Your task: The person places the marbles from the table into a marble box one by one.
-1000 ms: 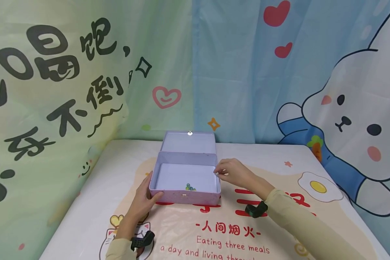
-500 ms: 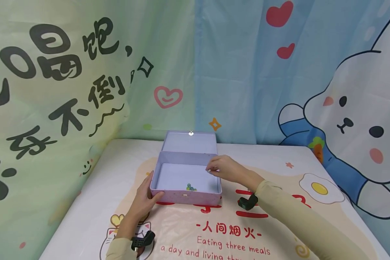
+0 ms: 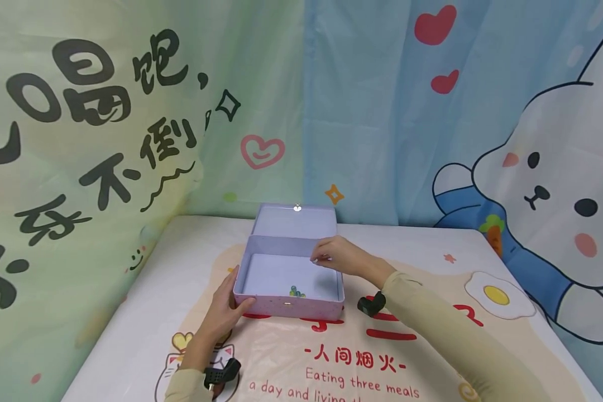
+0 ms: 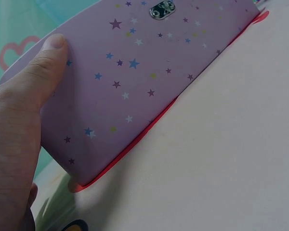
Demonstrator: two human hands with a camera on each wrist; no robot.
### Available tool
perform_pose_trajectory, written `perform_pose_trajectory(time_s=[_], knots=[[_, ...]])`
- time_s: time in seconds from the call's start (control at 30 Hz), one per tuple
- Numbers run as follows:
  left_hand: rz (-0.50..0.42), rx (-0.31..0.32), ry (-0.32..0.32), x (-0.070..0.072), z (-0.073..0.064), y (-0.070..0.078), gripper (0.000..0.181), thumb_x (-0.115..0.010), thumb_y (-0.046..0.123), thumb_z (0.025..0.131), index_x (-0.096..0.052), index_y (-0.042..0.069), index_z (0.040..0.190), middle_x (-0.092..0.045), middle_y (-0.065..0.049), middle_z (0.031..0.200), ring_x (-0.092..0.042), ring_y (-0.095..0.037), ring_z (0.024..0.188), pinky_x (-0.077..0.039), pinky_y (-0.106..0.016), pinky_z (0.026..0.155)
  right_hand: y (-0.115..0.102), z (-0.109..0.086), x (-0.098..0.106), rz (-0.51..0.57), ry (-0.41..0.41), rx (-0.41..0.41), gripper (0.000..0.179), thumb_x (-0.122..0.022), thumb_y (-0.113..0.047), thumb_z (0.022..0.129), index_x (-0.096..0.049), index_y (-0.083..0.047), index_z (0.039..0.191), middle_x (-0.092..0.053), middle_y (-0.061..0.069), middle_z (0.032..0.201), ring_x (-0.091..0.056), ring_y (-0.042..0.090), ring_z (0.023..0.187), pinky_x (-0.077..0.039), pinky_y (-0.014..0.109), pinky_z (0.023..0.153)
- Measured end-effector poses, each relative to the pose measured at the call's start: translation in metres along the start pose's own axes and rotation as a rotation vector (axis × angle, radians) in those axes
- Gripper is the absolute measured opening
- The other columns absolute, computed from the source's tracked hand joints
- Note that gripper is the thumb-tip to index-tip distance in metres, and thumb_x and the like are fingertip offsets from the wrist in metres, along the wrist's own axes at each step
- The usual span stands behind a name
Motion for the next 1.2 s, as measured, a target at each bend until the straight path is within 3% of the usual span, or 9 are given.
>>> perform_pose_trajectory(time_s=[0.17,0.5,0.77,1.2], knots=[[0.017,0.025,-0.005,-0.001,0.000,-0.002,0.091,-0.068,0.046,0.083,-0.011,0.031,0.153,-0.020,-0.003,0.159,-0.020,-0.032,0.146,-0.020,-0.060,0.112,0.002,0.006,-0.004,-0.014,-0.017,0.014,0.014,-0.071,-0.011,0.084,-0.074,-0.013,0.097,-0.069,-0.001,0.096,-0.065,0.009,0.087,-0.055,0.019,0.080],[0.010,-0.015,0.000,0.001,0.000,0.001,0.090,-0.068,0.043,0.084,-0.013,0.026,0.153,-0.022,-0.006,0.158,-0.021,-0.034,0.145,-0.020,-0.061,0.112,0.009,0.021,-0.005,-0.022,-0.028,0.007,0.014,-0.070,-0.007,0.084,-0.075,-0.010,0.097,-0.069,0.000,0.094,-0.065,0.009,0.085,-0.055,0.020,0.079],[0.016,-0.005,-0.001,0.001,-0.001,-0.001,0.091,-0.068,0.043,0.084,-0.012,0.026,0.154,-0.021,-0.007,0.158,-0.020,-0.034,0.145,-0.019,-0.060,0.113,0.005,0.035,-0.004,-0.012,-0.009,0.058,0.013,-0.071,-0.006,0.084,-0.074,-0.010,0.096,-0.070,0.002,0.094,-0.066,0.010,0.085,-0.055,0.020,0.078],[0.013,-0.013,0.004,0.001,0.001,-0.002,0.091,-0.069,0.040,0.084,-0.013,0.023,0.154,-0.022,-0.007,0.158,-0.021,-0.034,0.145,-0.020,-0.060,0.113,0.016,0.048,-0.013,0.026,-0.007,0.037,0.014,-0.070,-0.006,0.084,-0.074,-0.005,0.097,-0.069,0.002,0.095,-0.066,0.011,0.086,-0.055,0.021,0.078]])
Point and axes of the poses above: each hand's wrist, its own z-axis towards the middle knuckle, its own x-axis out of the back of the hand, y = z × x, the point moved 9 cm from there along z, towards the middle knuckle
